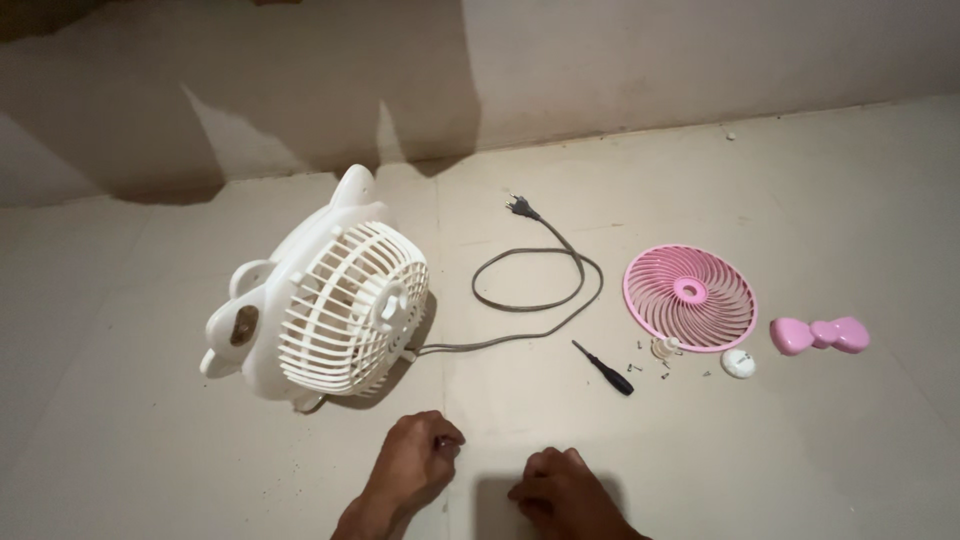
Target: The person disassembles a white Hello Kitty-shaped electric fan on the floor. They remove the front grille, unscrew and detach the fan blade, and then use a screwdriver to remove screws from the rear housing, separating the fan into its main components.
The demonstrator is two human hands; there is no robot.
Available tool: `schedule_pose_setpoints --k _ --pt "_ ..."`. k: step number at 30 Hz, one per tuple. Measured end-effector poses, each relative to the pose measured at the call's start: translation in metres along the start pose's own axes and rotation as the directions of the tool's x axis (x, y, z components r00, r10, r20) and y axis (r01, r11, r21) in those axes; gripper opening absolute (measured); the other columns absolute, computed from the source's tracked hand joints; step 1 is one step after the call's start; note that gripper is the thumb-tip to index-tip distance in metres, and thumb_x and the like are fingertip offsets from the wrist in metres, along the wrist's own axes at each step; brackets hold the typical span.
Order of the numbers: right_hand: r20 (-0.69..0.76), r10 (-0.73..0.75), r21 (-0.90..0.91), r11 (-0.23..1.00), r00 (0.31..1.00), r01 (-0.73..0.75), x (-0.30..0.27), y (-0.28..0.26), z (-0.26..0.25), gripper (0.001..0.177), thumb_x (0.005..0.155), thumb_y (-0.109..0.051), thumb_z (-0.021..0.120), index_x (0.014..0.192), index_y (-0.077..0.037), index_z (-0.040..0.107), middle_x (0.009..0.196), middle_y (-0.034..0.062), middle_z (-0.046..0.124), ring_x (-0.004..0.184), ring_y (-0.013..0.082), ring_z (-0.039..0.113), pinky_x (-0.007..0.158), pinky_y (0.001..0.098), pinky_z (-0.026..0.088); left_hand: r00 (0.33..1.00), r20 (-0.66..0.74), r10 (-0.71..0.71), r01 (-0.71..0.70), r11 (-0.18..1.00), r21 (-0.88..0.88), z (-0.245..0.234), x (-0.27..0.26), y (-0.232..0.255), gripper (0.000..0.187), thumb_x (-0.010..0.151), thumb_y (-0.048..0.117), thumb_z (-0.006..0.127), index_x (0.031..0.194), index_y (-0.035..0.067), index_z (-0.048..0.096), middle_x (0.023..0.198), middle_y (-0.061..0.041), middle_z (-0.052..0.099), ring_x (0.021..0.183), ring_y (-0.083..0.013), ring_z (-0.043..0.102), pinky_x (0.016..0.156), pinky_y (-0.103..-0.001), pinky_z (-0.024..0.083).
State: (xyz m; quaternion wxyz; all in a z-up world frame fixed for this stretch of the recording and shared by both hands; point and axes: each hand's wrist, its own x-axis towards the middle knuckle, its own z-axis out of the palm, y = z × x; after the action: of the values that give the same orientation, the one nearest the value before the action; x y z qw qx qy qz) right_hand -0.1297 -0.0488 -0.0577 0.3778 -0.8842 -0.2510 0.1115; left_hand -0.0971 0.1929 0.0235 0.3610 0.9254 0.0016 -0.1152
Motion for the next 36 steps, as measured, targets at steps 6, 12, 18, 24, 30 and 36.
schedule_pose_setpoints --k 6,12,18,24,30,36 --pt "0.010 -0.017 -0.038 0.999 1.000 0.018 -0.001 0.008 0.008 0.002 0.084 -0.010 0.075 0.086 -0.010 0.074 0.093 0.0011 0.065 0.097 0.0203 0.062 0.095 0.0350 0.046 0.999 -0.026 -0.027 0.026 0.999 -0.035 -0.007 -0.004 -0.005 0.019 0.080 0.008 0.065 0.089 0.001 0.081 0.085 -0.017 0.078 0.078 -0.0275 0.075 0.076 -0.039 0.059" --pt "0.034 -0.167 -0.180 0.969 0.985 0.170 0.008 0.021 0.020 0.005 0.082 -0.006 0.068 0.085 -0.004 0.064 0.090 0.0103 0.059 0.098 0.0283 0.059 0.092 0.0423 0.044 0.995 -0.023 -0.093 0.091 0.994 -0.068 -0.005 0.000 0.014 0.019 0.083 0.013 0.065 0.091 0.001 0.079 0.077 -0.016 0.076 0.069 -0.0268 0.073 0.070 -0.039 0.058" --pt "0.171 -0.187 -0.305 0.923 0.967 0.232 0.013 0.020 0.011 0.012 0.079 -0.005 0.063 0.086 0.002 0.057 0.093 0.0176 0.056 0.097 0.0344 0.057 0.091 0.0442 0.045 0.999 -0.036 -0.015 0.013 0.998 -0.065 0.005 0.005 0.030 0.021 0.083 0.014 0.064 0.088 0.000 0.079 0.076 -0.017 0.075 0.068 -0.0292 0.072 0.069 -0.040 0.057" --pt "-0.321 -0.052 -0.054 0.998 0.946 0.037 0.003 0.004 -0.025 0.008 0.082 -0.001 0.056 0.090 -0.001 0.058 0.087 0.0162 0.058 0.083 0.0311 0.060 0.081 0.0394 0.052 0.997 -0.047 0.054 -0.056 0.997 -0.046 0.014 0.013 0.043 0.026 0.082 0.015 0.068 0.104 0.006 0.077 0.096 -0.015 0.073 0.089 -0.0284 0.072 0.082 -0.039 0.057" --pt "-0.326 0.464 0.445 0.844 0.824 -0.300 -0.002 0.022 -0.087 0.011 0.096 -0.011 0.054 0.092 -0.003 0.060 0.078 0.0128 0.064 0.073 0.0221 0.059 0.072 0.0358 0.053 0.946 -0.055 0.320 -0.319 0.947 0.020 0.032 0.029 0.068 0.029 0.083 0.013 0.070 0.110 0.004 0.072 0.109 -0.013 0.070 0.110 -0.0349 0.061 0.095 -0.043 0.051" --pt "-0.502 0.529 0.465 0.832 0.684 -0.302 -0.009 0.054 -0.141 0.012 0.095 -0.011 0.053 0.093 -0.001 0.060 0.082 0.0129 0.066 0.078 0.0230 0.063 0.076 0.0370 0.051 0.917 -0.075 0.392 -0.394 0.919 -0.025 0.060 0.050 0.094 0.027 0.084 0.010 0.070 0.109 0.003 0.073 0.108 -0.013 0.071 0.110 -0.0342 0.062 0.107 -0.044 0.044"
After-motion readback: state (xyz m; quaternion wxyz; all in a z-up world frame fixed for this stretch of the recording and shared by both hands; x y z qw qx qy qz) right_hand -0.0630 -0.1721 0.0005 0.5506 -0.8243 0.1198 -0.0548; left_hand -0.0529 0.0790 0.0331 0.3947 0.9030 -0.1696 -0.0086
